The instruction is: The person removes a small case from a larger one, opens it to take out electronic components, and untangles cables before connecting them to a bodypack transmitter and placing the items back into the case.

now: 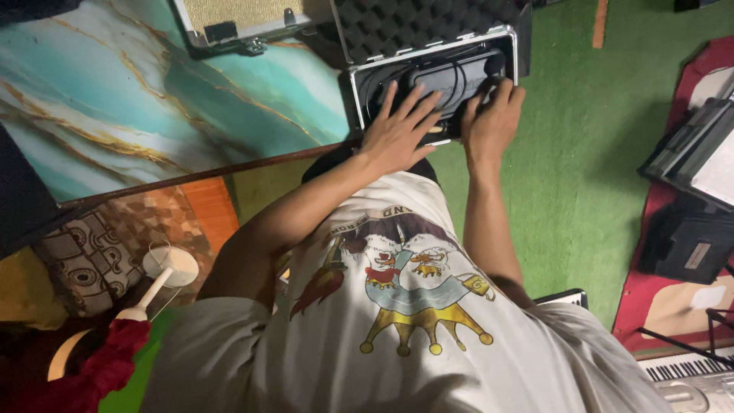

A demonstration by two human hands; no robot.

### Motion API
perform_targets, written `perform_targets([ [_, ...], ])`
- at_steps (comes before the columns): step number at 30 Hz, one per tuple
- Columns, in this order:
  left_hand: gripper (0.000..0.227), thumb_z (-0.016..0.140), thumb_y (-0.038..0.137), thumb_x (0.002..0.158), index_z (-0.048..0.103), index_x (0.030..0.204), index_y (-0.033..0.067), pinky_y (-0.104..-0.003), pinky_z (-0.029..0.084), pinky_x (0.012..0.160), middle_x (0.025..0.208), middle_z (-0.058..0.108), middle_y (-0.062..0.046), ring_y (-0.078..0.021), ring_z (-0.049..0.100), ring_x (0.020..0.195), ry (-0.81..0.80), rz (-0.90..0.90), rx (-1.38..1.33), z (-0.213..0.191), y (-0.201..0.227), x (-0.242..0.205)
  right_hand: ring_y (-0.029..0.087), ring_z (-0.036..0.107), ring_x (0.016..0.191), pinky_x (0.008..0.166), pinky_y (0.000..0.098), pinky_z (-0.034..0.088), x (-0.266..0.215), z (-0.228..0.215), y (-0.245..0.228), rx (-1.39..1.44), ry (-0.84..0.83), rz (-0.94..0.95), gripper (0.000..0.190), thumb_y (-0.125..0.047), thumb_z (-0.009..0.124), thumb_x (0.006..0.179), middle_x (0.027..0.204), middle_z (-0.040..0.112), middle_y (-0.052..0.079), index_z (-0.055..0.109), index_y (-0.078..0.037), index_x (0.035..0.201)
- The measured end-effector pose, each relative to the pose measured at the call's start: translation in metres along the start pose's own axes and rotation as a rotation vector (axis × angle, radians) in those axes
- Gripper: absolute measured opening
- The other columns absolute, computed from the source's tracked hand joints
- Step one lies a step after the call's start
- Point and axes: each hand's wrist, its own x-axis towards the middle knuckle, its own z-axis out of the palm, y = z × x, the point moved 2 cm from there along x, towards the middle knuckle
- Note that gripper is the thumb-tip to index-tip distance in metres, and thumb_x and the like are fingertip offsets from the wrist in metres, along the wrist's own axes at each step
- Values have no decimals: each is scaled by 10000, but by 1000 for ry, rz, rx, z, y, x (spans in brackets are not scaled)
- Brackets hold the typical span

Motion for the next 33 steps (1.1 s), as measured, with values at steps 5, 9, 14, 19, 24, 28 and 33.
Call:
perform_targets([
  [5, 721, 670, 380, 949, 443, 1596, 158, -593, 90, 1269, 1714, 220, -67, -296, 142, 1584, 173, 136, 21, -3, -6, -11, 433, 560, 1139, 985, 494, 476, -9, -2, 3, 94, -27, 19, 527, 5, 665, 900, 1232, 495, 252, 452, 23, 1381],
  [9, 608, 674, 337, 969, 450, 1520, 215, -624, 76, 1251, 1704, 234, -99, -314, 155, 1572, 151, 208, -21, 11, -15, -18, 490, 453, 1240, 1071, 545, 386, -12, -17, -1, 15, -7, -93, 750, 30, 676, 786, 1346, 387, 337, 323, 88, 1445],
  [14, 616, 674, 268, 983, 476, 1567, 254, -581, 69, 1298, 1710, 339, 17, -187, 235, 1597, 235, 195, 205, 16, -24, -33, 474, 481, 1309, 1114, 524, 432, -9, -36, -1, 181, -84, -171, 704, 33, 704, 843, 1410, 417, 293, 433, 46, 1493],
  [19, 651, 717, 367, 940, 519, 1523, 157, -635, 87, 1246, 1641, 386, -25, -243, 265, 1541, 225, 255, -35, 10, -25, -35, 411, 625, 1113, 955, 448, 532, 3, -46, 9, 133, -153, -96, 277, -22, 757, 962, 1231, 584, 220, 673, 23, 1222],
  [24, 611, 709, 337, 930, 554, 1489, 145, -603, 160, 1247, 1617, 447, -48, -272, 308, 1531, 215, 271, 44, 16, -25, -32, 401, 642, 980, 848, 474, 528, 11, -54, 17, 13, -224, -208, 109, -20, 781, 950, 1068, 640, 189, 768, -67, 1048],
  [28, 533, 697, 282, 974, 569, 1472, 138, -617, 168, 1265, 1615, 457, -47, -277, 308, 1552, 315, 207, 185, 25, -15, -33, 393, 638, 959, 835, 466, 530, 28, -52, 23, 60, -345, -169, 164, -51, 811, 890, 1066, 634, 181, 717, -42, 1024],
  [33, 585, 714, 246, 963, 560, 1527, 233, -617, 159, 1264, 1569, 458, -71, -246, 349, 1519, 469, 238, 137, 24, -19, -40, 404, 573, 1117, 970, 453, 510, 32, -54, 21, 218, -393, -164, 500, -37, 797, 815, 1244, 505, 224, 624, -7, 1284],
])
